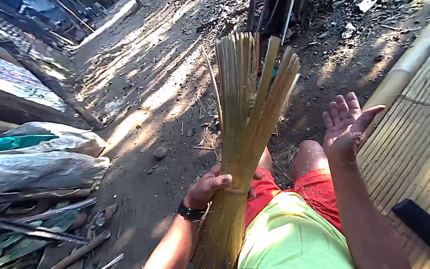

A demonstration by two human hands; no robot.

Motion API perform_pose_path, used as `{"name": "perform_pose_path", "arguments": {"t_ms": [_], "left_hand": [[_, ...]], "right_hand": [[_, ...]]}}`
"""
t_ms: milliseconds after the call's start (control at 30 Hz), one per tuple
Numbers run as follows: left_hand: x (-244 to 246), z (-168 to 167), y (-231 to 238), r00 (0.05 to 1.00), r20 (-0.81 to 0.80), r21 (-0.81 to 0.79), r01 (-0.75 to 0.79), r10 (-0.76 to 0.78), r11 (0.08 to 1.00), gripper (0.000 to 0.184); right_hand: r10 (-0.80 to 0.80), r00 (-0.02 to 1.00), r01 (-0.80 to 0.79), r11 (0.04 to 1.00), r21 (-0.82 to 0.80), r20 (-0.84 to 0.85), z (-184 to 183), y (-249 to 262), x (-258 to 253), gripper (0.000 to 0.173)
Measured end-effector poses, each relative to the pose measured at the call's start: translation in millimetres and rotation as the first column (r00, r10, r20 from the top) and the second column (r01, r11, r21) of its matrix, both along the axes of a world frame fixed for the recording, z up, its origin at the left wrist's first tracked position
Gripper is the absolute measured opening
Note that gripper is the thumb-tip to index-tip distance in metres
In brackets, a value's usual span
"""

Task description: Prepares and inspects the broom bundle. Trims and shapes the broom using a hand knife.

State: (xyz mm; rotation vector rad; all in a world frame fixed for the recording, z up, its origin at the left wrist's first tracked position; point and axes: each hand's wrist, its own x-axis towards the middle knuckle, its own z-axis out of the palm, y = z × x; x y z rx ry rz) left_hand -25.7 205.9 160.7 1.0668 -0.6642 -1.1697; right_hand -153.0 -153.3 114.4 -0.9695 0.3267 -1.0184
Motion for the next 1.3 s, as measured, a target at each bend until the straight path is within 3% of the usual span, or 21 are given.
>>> {"name": "perform_pose_path", "arguments": {"t_ms": [100, 267, 433, 533, 600, 700, 733, 767, 833, 933, 1000, 1067, 1167, 1233, 1300], "left_hand": [[-2.1, 5.3, -3.0, 0.995, -0.090, -0.078, 0.033, -0.040, 0.996, 0.057], [0.5, 9.5, -2.1, 0.998, -0.004, -0.101, -0.065, 0.065, 0.993, 0.059], [5.0, 27.6, -8.2, 0.904, 0.267, -0.011, -0.344, 0.334, 0.939, 0.044], [7.2, 31.6, -11.5, 0.798, 0.450, 0.060, -0.476, 0.402, 0.877, 0.042], [-2.9, 21.6, -21.6, 0.769, 0.566, 0.138, -0.442, 0.296, 0.886, 0.040], [-45.5, -21.9, -49.9, 0.744, 0.647, 0.341, -0.088, -0.166, 0.936, 0.040], [-57.7, -35.0, -52.7, 0.723, 0.643, 0.365, 0.000, -0.252, 0.931, 0.037], [-62.3, -38.9, -49.0, 0.765, 0.599, 0.350, 0.017, -0.237, 0.937, 0.035], [-54.3, -24.0, -29.3, 0.860, 0.507, 0.294, -0.103, -0.064, 0.950, 0.037], [-23.7, -13.8, -4.4, 0.773, 0.594, 0.228, -0.428, 0.223, 0.874, 0.043], [-11.7, -16.2, -6.1, 0.714, 0.622, 0.184, -0.534, 0.323, 0.825, 0.043], [-28.8, -21.2, -25.5, 0.753, 0.609, 0.254, -0.484, 0.250, 0.837, 0.042], [-69.7, -47.2, -60.1, 0.783, 0.607, 0.364, -0.121, -0.136, 0.923, 0.041], [-65.4, -45.4, -59.1, 0.844, 0.524, 0.312, -0.061, -0.118, 0.948, 0.035], [-50.8, -32.1, -43.8, 0.926, 0.376, 0.276, -0.094, -0.018, 0.957, 0.034]], "right_hand": [[-0.002, 1.000, 0.002, 0.996, 0.089, 0.008, 2.9, -8.3, -6.5, 0.081], [-0.194, 0.978, 0.200, 0.976, 0.086, -0.075, -11.7, -44.9, -26.5, 0.081], [-0.349, 0.916, 0.397, 0.855, 0.333, -0.198, -71.6, -87.3, -39.4, 0.089], [-0.382, 0.891, 0.451, 0.807, 0.380, -0.246, -75.5, -89.0, -35.0, 0.089], [-0.332, 0.915, 0.397, 0.845, 0.359, -0.232, -54.2, -72.5, -21.3, 0.084], [-0.132, 0.991, 0.121, 0.936, 0.331, 0.012, 6.9, -27.4, 19.5, 0.083], [-0.043, 0.995, 0.017, 0.962, 0.271, 0.091, 26.6, -11.0, 28.8, 0.087], [-0.013, 0.997, -0.003, 0.973, 0.230, 0.071, 42.9, -3.1, 33.2, 0.091], [0.084, 0.996, -0.086, 0.982, 0.169, 0.019, 32.0, -20.5, 21.8, 0.098], [-0.073, 0.995, 0.095, 0.928, 0.360, -0.074, -11.9, -65.4, -1.3, 0.098], [-0.182, 0.979, 0.205, 0.874, 0.440, -0.093, -23.3, -73.0, -3.1, 0.098], [-0.194, 0.979, 0.200, 0.869, 0.453, -0.060, -13.7, -48.2, 10.3, 0.095], [-0.139, 0.990, 0.132, 0.923, 0.361, -0.006, 39.6, 13.1, 43.6, 0.087], [-0.020, 0.995, -0.001, 0.976, 0.217, 0.094, 43.2, 3.3, 30.1, 0.089], [-0.090, 0.994, 0.075, 0.975, 0.208, 0.061, 33.2, -25.1, 6.3, 0.087]]}}
